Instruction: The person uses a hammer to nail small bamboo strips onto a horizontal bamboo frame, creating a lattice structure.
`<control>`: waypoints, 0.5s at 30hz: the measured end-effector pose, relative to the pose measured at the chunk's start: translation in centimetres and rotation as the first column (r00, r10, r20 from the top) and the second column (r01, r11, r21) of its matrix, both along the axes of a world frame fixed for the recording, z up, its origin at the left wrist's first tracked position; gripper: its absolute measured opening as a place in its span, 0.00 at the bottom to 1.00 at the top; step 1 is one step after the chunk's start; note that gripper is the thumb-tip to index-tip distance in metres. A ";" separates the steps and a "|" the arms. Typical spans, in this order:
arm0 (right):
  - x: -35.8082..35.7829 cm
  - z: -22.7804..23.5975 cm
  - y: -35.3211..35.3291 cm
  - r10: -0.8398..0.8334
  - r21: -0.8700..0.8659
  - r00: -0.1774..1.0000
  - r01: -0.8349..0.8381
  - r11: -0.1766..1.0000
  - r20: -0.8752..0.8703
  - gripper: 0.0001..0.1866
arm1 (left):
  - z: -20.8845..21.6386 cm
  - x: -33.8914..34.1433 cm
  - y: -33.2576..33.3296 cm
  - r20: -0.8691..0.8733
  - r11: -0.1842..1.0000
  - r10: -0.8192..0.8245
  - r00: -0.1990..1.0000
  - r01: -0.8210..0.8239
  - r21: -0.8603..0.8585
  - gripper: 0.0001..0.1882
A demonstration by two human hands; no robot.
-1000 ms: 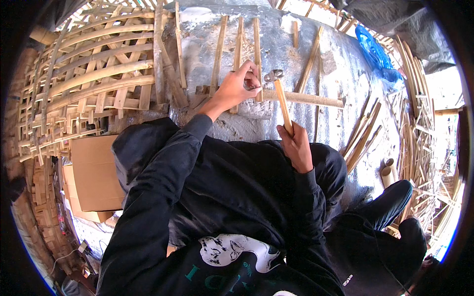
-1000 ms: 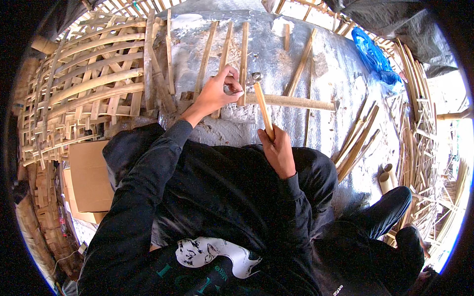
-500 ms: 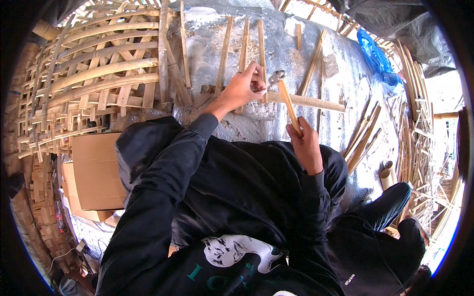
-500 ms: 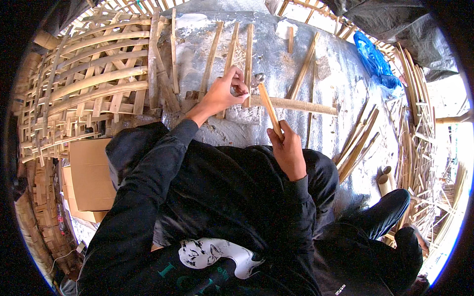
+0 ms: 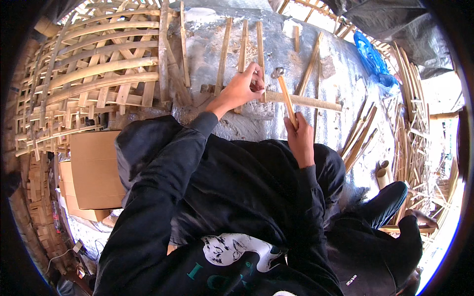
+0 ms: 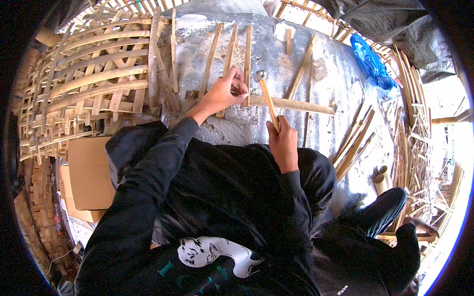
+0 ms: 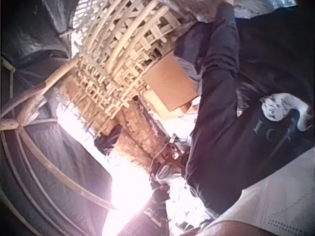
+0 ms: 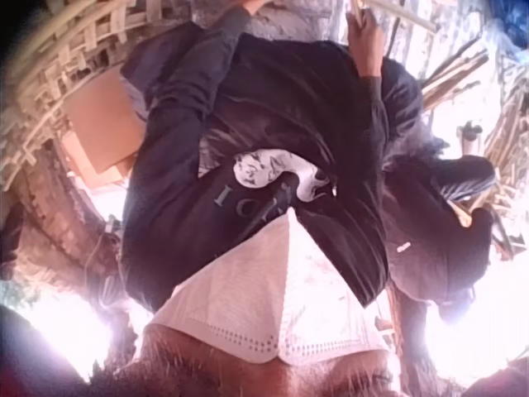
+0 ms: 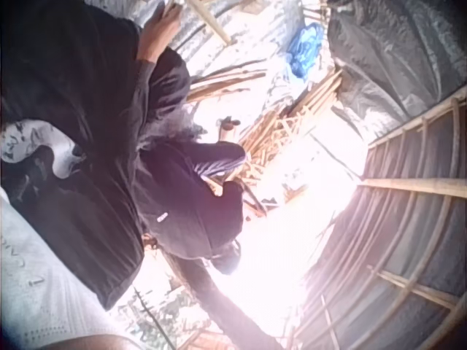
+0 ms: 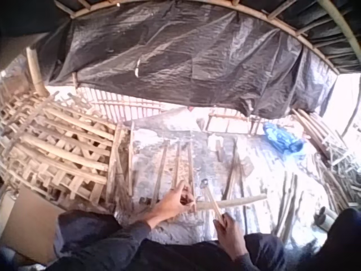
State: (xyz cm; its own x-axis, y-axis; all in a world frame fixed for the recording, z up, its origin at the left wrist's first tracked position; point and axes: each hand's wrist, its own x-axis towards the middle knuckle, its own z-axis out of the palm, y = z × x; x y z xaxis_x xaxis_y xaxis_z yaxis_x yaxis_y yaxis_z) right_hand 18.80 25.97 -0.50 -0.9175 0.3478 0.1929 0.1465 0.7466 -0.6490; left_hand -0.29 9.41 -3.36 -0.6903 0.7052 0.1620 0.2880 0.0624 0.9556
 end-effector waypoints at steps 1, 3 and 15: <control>-0.7 -0.5 0.3 -0.011 0.035 1.000 0.012 0.999 -0.019 0.14 | 0.0 0.0 -0.1 0.000 1.000 0.001 1.000 -0.001 0.001 0.22; -2.3 -0.2 0.3 -0.047 0.003 0.999 0.047 0.999 -0.011 0.14 | -0.4 -0.2 -0.3 -0.016 1.000 0.010 1.000 -0.010 0.004 0.23; -5.0 -2.6 1.0 -0.056 -0.004 0.998 0.056 0.998 -0.015 0.15 | -0.2 -0.2 0.1 -0.119 1.000 -0.017 0.993 0.014 -0.027 0.23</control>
State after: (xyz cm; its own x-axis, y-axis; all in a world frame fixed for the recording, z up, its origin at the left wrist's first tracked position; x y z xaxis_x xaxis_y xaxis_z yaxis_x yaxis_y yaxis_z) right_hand 13.84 26.98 -3.13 -0.8936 0.3990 0.2055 0.1779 0.7353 -0.6540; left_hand -0.47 9.49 -3.55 -0.6563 0.7206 0.2236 0.4005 0.0815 0.9127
